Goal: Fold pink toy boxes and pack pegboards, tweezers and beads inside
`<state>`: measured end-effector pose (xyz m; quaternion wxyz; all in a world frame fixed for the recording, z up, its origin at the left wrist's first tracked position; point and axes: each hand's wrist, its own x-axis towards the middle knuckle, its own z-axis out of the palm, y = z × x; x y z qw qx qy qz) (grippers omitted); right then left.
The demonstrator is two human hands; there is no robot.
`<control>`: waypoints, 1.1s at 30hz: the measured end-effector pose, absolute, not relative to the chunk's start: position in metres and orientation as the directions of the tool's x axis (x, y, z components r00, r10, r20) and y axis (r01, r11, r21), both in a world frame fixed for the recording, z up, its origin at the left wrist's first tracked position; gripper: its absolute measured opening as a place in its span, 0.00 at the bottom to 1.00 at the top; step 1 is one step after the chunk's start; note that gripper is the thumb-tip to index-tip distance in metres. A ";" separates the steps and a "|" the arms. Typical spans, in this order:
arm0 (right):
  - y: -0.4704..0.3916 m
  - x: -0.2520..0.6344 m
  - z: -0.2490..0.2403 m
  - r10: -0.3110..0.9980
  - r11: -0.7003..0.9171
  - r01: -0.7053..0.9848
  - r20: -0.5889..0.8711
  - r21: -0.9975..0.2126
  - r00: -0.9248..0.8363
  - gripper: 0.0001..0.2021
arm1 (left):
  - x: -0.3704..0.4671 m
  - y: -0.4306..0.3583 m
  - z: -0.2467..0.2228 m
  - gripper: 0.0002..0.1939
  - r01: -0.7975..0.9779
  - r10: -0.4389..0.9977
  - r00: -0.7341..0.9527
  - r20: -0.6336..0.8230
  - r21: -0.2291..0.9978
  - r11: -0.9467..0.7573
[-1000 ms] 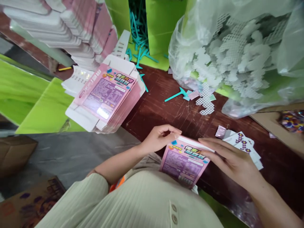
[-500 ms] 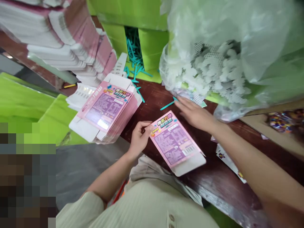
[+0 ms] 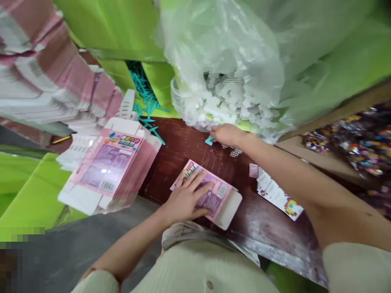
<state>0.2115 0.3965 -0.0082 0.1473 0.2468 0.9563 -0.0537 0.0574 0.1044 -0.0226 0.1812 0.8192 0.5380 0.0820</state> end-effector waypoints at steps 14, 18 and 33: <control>0.286 0.481 0.017 0.929 -0.016 0.894 -0.337 -0.448 -0.153 0.22 | 0.086 0.173 0.010 0.38 0.991 0.927 0.136 -0.351 0.028 -0.134; 0.244 0.530 -0.027 0.899 -0.194 0.824 -0.433 -0.533 -0.069 0.21 | 0.086 0.172 0.030 0.30 0.982 0.864 -0.011 -0.504 0.158 0.105; 0.210 0.467 0.062 0.976 0.148 0.725 -0.018 -0.672 -0.215 0.25 | 0.128 0.137 0.015 0.27 0.224 0.921 0.291 -0.259 0.954 0.198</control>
